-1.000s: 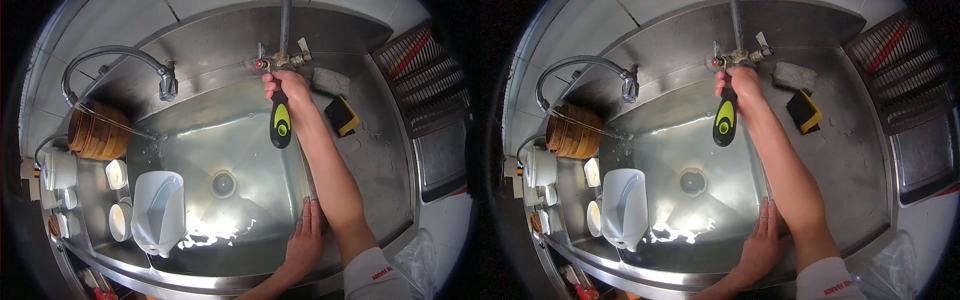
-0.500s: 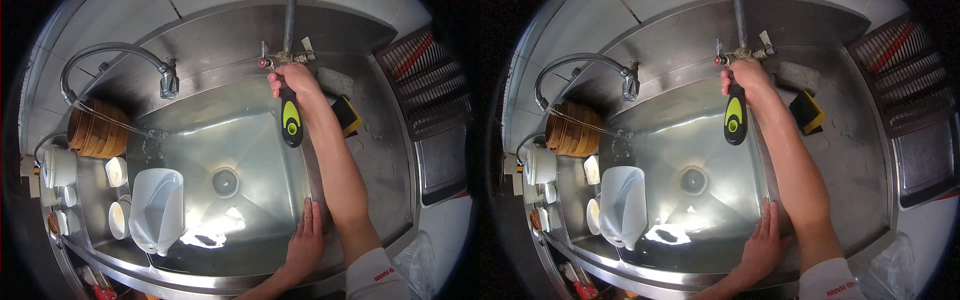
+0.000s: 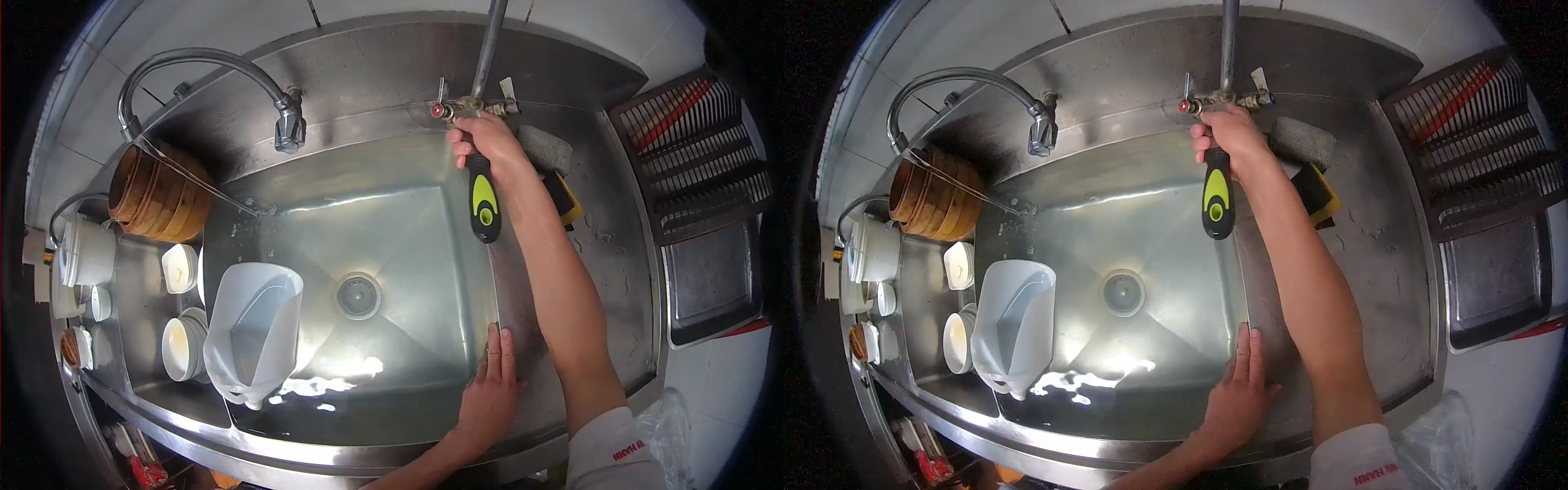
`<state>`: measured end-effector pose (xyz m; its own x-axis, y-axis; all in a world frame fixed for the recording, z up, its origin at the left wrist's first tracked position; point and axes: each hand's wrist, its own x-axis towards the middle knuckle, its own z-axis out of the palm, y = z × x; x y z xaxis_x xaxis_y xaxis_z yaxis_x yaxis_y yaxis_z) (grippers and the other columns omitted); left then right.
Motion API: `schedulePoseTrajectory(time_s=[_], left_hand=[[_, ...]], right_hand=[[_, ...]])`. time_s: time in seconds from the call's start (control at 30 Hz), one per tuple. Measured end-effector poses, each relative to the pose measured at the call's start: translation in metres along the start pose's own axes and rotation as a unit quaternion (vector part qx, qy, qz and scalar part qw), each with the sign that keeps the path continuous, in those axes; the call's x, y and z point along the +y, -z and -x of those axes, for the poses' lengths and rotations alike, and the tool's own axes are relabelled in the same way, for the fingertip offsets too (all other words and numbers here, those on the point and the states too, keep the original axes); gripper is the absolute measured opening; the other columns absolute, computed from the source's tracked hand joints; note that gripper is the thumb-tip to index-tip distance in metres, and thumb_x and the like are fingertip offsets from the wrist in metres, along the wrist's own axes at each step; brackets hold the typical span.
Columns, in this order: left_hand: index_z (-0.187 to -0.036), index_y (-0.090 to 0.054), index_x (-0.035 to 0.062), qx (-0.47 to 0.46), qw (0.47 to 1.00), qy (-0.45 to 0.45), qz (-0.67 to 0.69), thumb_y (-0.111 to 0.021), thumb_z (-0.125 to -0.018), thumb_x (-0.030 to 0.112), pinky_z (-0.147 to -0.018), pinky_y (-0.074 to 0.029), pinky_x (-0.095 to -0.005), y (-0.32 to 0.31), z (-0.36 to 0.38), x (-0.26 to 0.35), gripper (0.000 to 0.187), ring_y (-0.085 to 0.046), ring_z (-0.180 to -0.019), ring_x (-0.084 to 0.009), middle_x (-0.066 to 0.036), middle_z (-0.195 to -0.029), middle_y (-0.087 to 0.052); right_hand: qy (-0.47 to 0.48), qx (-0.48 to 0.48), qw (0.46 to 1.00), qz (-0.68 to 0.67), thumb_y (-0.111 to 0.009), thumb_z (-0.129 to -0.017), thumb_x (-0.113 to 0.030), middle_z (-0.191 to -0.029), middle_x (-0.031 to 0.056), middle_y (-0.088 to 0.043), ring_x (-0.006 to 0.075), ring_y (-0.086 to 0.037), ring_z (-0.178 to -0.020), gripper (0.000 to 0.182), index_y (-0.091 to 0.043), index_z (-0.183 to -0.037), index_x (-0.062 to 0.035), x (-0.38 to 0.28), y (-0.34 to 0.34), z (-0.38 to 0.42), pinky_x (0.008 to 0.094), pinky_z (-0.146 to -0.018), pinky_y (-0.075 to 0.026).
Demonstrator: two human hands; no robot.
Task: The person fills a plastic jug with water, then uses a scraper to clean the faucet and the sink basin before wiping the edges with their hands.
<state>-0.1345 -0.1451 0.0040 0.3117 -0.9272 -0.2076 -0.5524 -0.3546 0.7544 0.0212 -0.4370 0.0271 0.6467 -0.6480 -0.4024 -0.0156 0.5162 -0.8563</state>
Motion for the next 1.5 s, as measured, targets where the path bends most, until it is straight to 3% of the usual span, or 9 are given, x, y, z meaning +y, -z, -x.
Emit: schedulePoseTrajectory(time_s=[0.03, 0.13, 0.37, 0.47, 0.57, 0.9, 1.2, 1.4, 1.5], left_hand=[[-0.146, -0.011, -0.0050, -0.003, 1.000, 0.000, 0.000, -0.070, -0.079, 0.019, -0.085, -0.055, -0.0408, 0.001, 0.000, 0.000, 0.092, -0.048, -0.121, -0.0450, -0.029, -0.150, -0.017], [-0.146, -0.011, -0.0051, -0.007, 1.000, 0.000, 0.004, -0.069, -0.080, 0.020, -0.084, -0.055, -0.0405, 0.000, 0.000, 0.000, 0.091, -0.048, -0.121, -0.0448, -0.029, -0.150, -0.016], [-0.146, -0.012, -0.0034, -0.017, 1.000, -0.003, 0.007, -0.069, -0.080, 0.020, -0.079, -0.057, -0.0408, 0.005, -0.002, -0.003, 0.090, -0.047, -0.122, -0.0448, -0.029, -0.150, -0.017], [-0.146, -0.013, -0.0034, -0.025, 1.000, -0.001, 0.005, -0.069, -0.080, 0.020, -0.079, -0.057, -0.0406, 0.008, -0.004, -0.004, 0.090, -0.048, -0.122, -0.0443, -0.029, -0.150, -0.017], [-0.146, -0.013, -0.0033, -0.019, 1.000, -0.005, 0.003, -0.068, -0.080, 0.020, -0.079, -0.057, -0.0407, 0.005, -0.004, -0.005, 0.089, -0.049, -0.122, -0.0431, -0.029, -0.150, -0.018], [-0.140, -0.026, -0.0038, -0.004, 1.000, 0.001, 0.000, -0.054, -0.086, 0.012, -0.075, -0.057, -0.0427, 0.004, -0.005, -0.006, 0.063, -0.056, -0.111, -0.0429, -0.029, -0.149, -0.022], [-0.140, -0.025, -0.0008, -0.012, 1.000, 0.021, 0.008, -0.049, -0.085, 0.008, -0.073, -0.057, -0.0450, 0.005, -0.006, -0.003, 0.060, -0.055, -0.114, -0.0428, -0.028, -0.150, -0.021], [-0.142, -0.023, -0.0029, -0.028, 0.999, 0.015, -0.015, -0.057, -0.086, 0.015, -0.073, -0.059, -0.0412, 0.004, -0.006, -0.005, 0.069, -0.053, -0.118, -0.0400, -0.029, -0.148, -0.022], [-0.141, -0.024, 0.0005, -0.023, 0.999, 0.026, 0.022, -0.050, -0.084, 0.007, -0.073, -0.057, -0.0460, 0.004, -0.006, -0.005, 0.063, -0.052, -0.116, -0.0453, -0.028, -0.150, -0.020]], right_hand=[[-0.008, -0.015, 0.999, -0.028, -0.042, -0.090, -0.003, -0.069, 0.0075, -0.051, 0.0133, -0.045, -0.047, 0.009, -0.041, -0.099, -0.0007, 0.000, 0.001, -0.002, 0.0367, -0.043, -0.045], [0.061, 0.065, 0.992, 0.089, -0.042, -0.092, -0.004, -0.069, 0.0078, -0.051, 0.0139, -0.047, -0.048, 0.009, -0.041, -0.099, 0.0003, 0.007, -0.009, 0.005, 0.0366, -0.042, -0.045], [0.084, 0.087, 0.960, 0.254, -0.043, -0.092, -0.005, -0.068, 0.0103, -0.052, 0.0165, -0.050, -0.048, 0.009, -0.039, -0.097, 0.0008, -0.006, -0.019, 0.004, 0.0375, -0.040, -0.046], [0.072, 0.054, 0.965, 0.246, -0.044, -0.092, -0.005, -0.066, 0.0107, -0.051, 0.0164, -0.050, -0.046, 0.010, -0.037, -0.097, 0.0013, 0.001, -0.008, 0.006, 0.0370, -0.039, -0.046], [0.073, 0.087, 0.960, 0.254, -0.043, -0.092, -0.005, -0.065, 0.0110, -0.052, 0.0168, -0.051, -0.044, 0.012, -0.035, -0.098, 0.0009, 0.020, -0.014, 0.015, 0.0359, -0.037, -0.045], [0.123, 0.102, 0.985, 0.064, -0.039, -0.098, -0.015, -0.071, 0.0114, -0.056, 0.0167, -0.050, -0.045, 0.010, -0.037, -0.104, -0.0069, 0.061, -0.021, 0.003, 0.0330, -0.040, -0.045], [0.179, 0.100, 0.977, 0.058, -0.039, -0.099, -0.015, -0.073, 0.0126, -0.058, 0.0176, -0.051, -0.045, 0.010, -0.038, -0.104, -0.0069, 0.062, -0.023, -0.005, 0.0324, -0.041, -0.044], [0.189, 0.118, 0.974, 0.031, -0.039, -0.098, -0.013, -0.075, 0.0141, -0.058, 0.0182, -0.051, -0.045, 0.010, -0.037, -0.104, -0.0059, 0.065, -0.028, 0.000, 0.0333, -0.040, -0.044], [0.184, 0.133, 0.974, -0.001, -0.039, -0.098, -0.012, -0.074, 0.0140, -0.056, 0.0190, -0.051, -0.044, 0.010, -0.037, -0.104, -0.0054, 0.063, -0.028, -0.001, 0.0342, -0.040, -0.044]])
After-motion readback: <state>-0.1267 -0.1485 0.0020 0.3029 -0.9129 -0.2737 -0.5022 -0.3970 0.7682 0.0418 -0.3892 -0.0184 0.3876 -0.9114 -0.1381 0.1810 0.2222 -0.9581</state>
